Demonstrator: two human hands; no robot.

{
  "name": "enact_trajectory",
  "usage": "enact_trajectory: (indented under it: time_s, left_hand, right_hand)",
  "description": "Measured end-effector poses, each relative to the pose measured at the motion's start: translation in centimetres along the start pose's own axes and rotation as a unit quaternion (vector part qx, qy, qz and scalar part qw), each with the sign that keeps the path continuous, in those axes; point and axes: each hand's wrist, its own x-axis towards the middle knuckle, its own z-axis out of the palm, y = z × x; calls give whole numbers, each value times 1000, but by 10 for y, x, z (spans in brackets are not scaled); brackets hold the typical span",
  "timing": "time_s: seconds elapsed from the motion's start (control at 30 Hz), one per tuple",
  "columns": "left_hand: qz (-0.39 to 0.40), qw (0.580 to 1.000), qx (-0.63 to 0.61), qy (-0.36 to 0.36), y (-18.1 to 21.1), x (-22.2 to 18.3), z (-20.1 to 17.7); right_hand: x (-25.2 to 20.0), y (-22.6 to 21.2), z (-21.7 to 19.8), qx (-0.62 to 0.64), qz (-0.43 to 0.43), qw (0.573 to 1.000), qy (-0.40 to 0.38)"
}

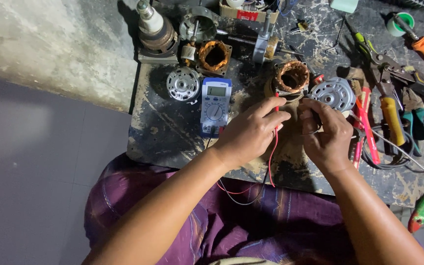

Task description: Testing the electrical continuity and resistance of a motor stator using a digital multimeter on a repair bench.

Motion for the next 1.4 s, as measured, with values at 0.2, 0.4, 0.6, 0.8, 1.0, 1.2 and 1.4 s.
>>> enact_trajectory:
  time_s: [0.2,0.4,0.6,0.8,1.0,1.2,1.4]
  left_hand:
    - [4,1000,-10,-6,-3,5,3]
    - [10,1000,-2,-24,-12,5,11]
    - [-9,999,-27,-46,-4,5,5]
    - [17,1000,5,-26,-8,5,11]
    - [17,1000,-5,-14,-13,2,13]
    - [26,999,-9,39,-4,2,0]
    - [15,996,23,84,-10,-6,-23]
  right_hand:
    - [5,-2,0,-17,-2,1000,-1]
    - [2,1,-2,-31,-5,1000,-5]
    - [2,-2,-6,-44,-8,999,-9]
    - [-1,5,-5,-42,-4,999,-5]
    - [-4,11,-4,-39,-5,999,-4]
    - [-14,-11,-2,1,-46,999,-21]
    - [-38,-14,13,21,-70,995,-61]
